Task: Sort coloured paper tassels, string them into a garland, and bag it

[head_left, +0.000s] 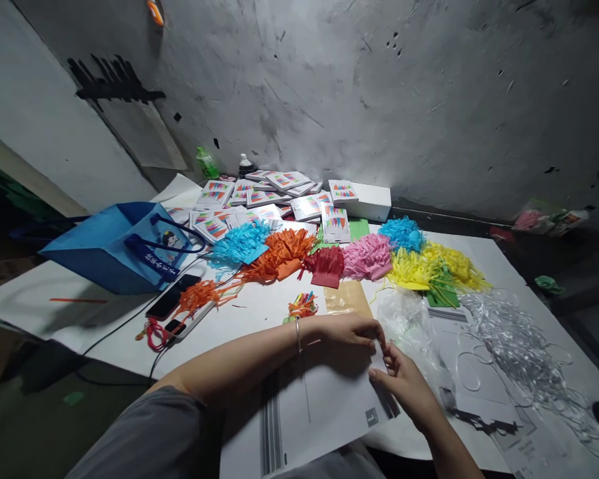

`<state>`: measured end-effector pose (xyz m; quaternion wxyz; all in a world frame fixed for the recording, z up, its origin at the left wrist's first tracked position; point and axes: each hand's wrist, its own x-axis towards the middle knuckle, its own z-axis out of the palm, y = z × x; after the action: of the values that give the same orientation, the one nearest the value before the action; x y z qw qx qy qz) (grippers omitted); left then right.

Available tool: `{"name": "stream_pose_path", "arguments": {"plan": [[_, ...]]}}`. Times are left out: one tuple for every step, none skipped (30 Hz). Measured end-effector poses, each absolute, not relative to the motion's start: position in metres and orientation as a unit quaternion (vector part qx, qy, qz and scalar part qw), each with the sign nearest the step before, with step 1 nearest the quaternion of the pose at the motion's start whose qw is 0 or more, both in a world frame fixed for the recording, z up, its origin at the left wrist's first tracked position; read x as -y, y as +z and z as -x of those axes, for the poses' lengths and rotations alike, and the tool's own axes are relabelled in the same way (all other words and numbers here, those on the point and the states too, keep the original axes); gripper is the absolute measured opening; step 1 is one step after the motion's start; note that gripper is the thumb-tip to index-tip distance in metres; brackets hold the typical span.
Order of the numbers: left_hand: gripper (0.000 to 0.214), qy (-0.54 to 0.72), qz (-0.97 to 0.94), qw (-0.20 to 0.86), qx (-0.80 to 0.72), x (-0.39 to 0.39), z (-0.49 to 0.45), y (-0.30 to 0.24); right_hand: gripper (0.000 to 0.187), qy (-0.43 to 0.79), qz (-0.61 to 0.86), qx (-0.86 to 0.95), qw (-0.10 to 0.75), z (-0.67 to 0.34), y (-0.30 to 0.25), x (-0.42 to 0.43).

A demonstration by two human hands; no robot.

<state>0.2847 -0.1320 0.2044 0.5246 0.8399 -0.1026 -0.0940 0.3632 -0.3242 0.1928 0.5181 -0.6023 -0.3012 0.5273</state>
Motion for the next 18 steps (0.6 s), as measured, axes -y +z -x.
{"name": "stream_pose_path", "arguments": {"plan": [[0.022, -0.096, -0.838, 0.527, 0.103, 0.132, -0.285, 0.204, 0.045, 0.534, 0.597, 0.303, 0.517, -0.364, 0.195, 0.325], [0.023, -0.098, -0.837, 0.529, 0.102, 0.133, -0.285, 0.204, 0.045, 0.536, 0.595, 0.308, 0.514, -0.365, 0.196, 0.326], [0.023, -0.101, -0.836, 0.529, 0.100, 0.134, -0.285, 0.204, 0.044, 0.536, 0.594, 0.313, 0.512, -0.367, 0.197, 0.328], [0.023, -0.104, -0.837, 0.529, 0.097, 0.134, -0.285, 0.204, 0.043, 0.538, 0.591, 0.317, 0.510, -0.368, 0.197, 0.329], [0.023, -0.106, -0.837, 0.529, 0.095, 0.135, -0.286, 0.205, 0.042, 0.543, 0.587, 0.318, 0.509, -0.370, 0.197, 0.330], [0.024, -0.108, -0.837, 0.529, 0.094, 0.135, -0.286, 0.206, 0.041, 0.549, 0.584, 0.317, 0.508, -0.372, 0.197, 0.331], [0.025, -0.109, -0.836, 0.530, 0.093, 0.136, -0.286, 0.207, 0.041, 0.556, 0.578, 0.314, 0.508, -0.374, 0.197, 0.333], [0.026, -0.110, -0.834, 0.532, 0.093, 0.136, -0.286, 0.208, 0.042, 0.564, 0.570, 0.310, 0.510, -0.375, 0.197, 0.333], [0.027, -0.111, -0.833, 0.533, 0.094, 0.137, -0.286, 0.209, 0.043, 0.572, 0.561, 0.307, 0.514, -0.375, 0.197, 0.334], [0.028, -0.112, -0.833, 0.534, 0.094, 0.137, -0.286, 0.210, 0.044, 0.579, 0.552, 0.304, 0.518, -0.376, 0.198, 0.335], [0.029, -0.113, -0.833, 0.534, 0.095, 0.138, -0.286, 0.211, 0.044, 0.583, 0.544, 0.301, 0.523, -0.376, 0.199, 0.335], [0.029, -0.114, -0.833, 0.533, 0.094, 0.138, -0.286, 0.211, 0.043, 0.586, 0.539, 0.298, 0.527, -0.375, 0.200, 0.336], [0.029, -0.114, -0.833, 0.533, 0.093, 0.138, -0.286, 0.211, 0.043, 0.587, 0.537, 0.294, 0.530, -0.375, 0.201, 0.336], [0.029, -0.114, -0.833, 0.534, 0.092, 0.139, -0.286, 0.212, 0.042, 0.587, 0.537, 0.291, 0.532, -0.375, 0.201, 0.336], [0.029, -0.114, -0.832, 0.535, 0.091, 0.139, -0.286, 0.211, 0.041, 0.587, 0.538, 0.287, 0.533, -0.374, 0.201, 0.336], [0.029, -0.114, -0.831, 0.537, 0.089, 0.139, -0.286, 0.211, 0.041, 0.587, 0.539, 0.284, 0.534, -0.374, 0.201, 0.336], [0.028, -0.114, -0.831, 0.538, 0.087, 0.140, -0.286, 0.211, 0.042, 0.587, 0.540, 0.283, 0.534, -0.374, 0.201, 0.336], [0.028, -0.115, -0.831, 0.538, 0.086, 0.140, -0.286, 0.211, 0.043, 0.587, 0.539, 0.283, 0.533, -0.374, 0.201, 0.336]]}}
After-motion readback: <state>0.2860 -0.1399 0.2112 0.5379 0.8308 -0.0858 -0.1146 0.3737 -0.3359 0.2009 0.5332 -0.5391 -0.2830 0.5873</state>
